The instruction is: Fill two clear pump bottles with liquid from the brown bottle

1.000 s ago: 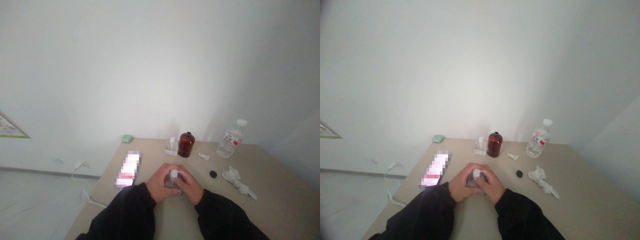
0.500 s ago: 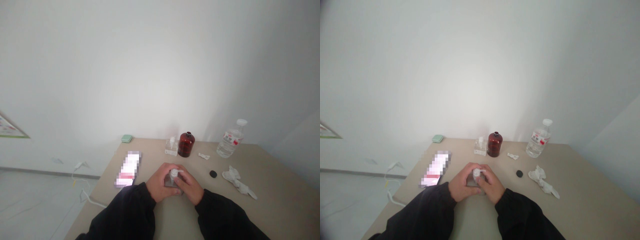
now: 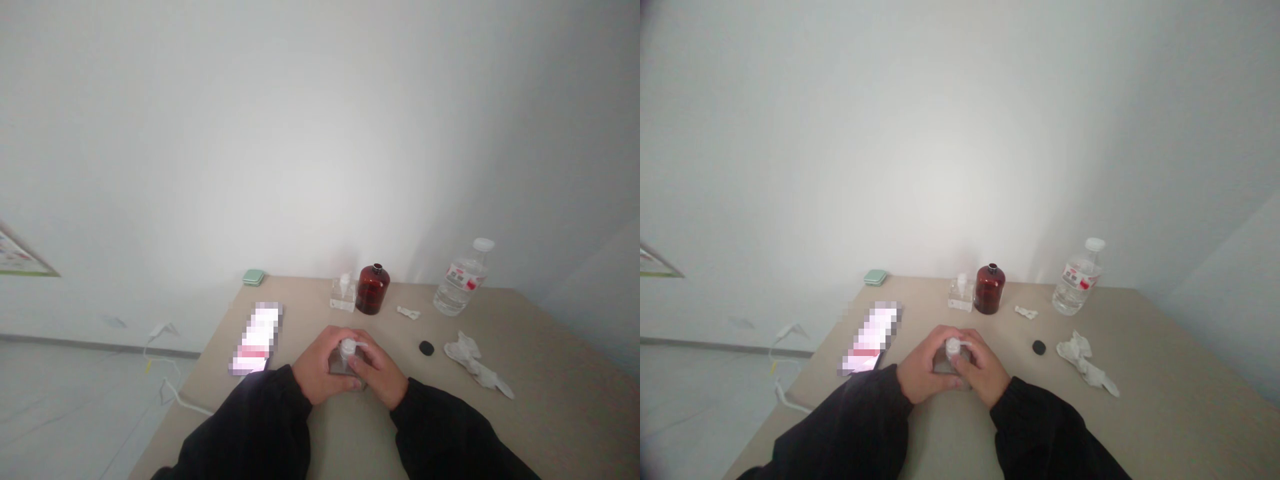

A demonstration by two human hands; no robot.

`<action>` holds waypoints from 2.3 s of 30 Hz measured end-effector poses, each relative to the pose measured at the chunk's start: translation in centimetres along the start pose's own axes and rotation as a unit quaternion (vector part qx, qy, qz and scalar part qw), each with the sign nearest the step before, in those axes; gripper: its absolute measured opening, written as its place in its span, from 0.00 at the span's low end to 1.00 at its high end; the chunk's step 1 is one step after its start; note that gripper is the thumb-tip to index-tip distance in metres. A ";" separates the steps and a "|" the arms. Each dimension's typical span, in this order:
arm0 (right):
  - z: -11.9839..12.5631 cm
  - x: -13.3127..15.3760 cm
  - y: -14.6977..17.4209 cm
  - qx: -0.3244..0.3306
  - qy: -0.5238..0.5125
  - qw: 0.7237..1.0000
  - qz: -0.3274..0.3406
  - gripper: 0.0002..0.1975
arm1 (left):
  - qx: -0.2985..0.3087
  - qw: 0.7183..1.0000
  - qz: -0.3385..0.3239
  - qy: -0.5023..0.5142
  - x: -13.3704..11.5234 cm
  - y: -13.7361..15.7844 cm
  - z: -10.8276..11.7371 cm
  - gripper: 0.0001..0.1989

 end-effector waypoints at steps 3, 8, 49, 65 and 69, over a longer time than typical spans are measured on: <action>0.0 0.1 0.1 -0.004 0.010 1.000 -0.005 0.20 | -0.003 1.000 0.005 0.005 0.1 0.0 0.0 0.33; -0.1 -0.1 0.1 0.002 -0.001 1.000 0.003 0.19 | -0.004 1.000 0.000 0.005 0.0 0.0 0.0 0.33; 0.0 -0.4 0.0 0.002 0.000 1.000 0.005 0.18 | 0.001 1.000 -0.006 0.003 0.0 0.0 0.1 0.33; 0.0 -0.2 0.0 0.009 0.008 1.000 0.005 0.19 | 0.000 1.000 -0.007 0.011 0.0 0.0 0.0 0.33; 0.0 -0.2 0.0 0.005 0.006 1.000 0.005 0.20 | 0.002 1.000 -0.005 0.009 -0.1 -0.1 0.0 0.31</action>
Point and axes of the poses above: each hand's wrist, its own y-axis away from the middle knuckle, its own z-axis out of the back of the hand, x = y × z, the point moved 6 cm from there along -y, towards the middle knuckle, and after that the axes turned 3 degrees about y, right-handed, at the moved point
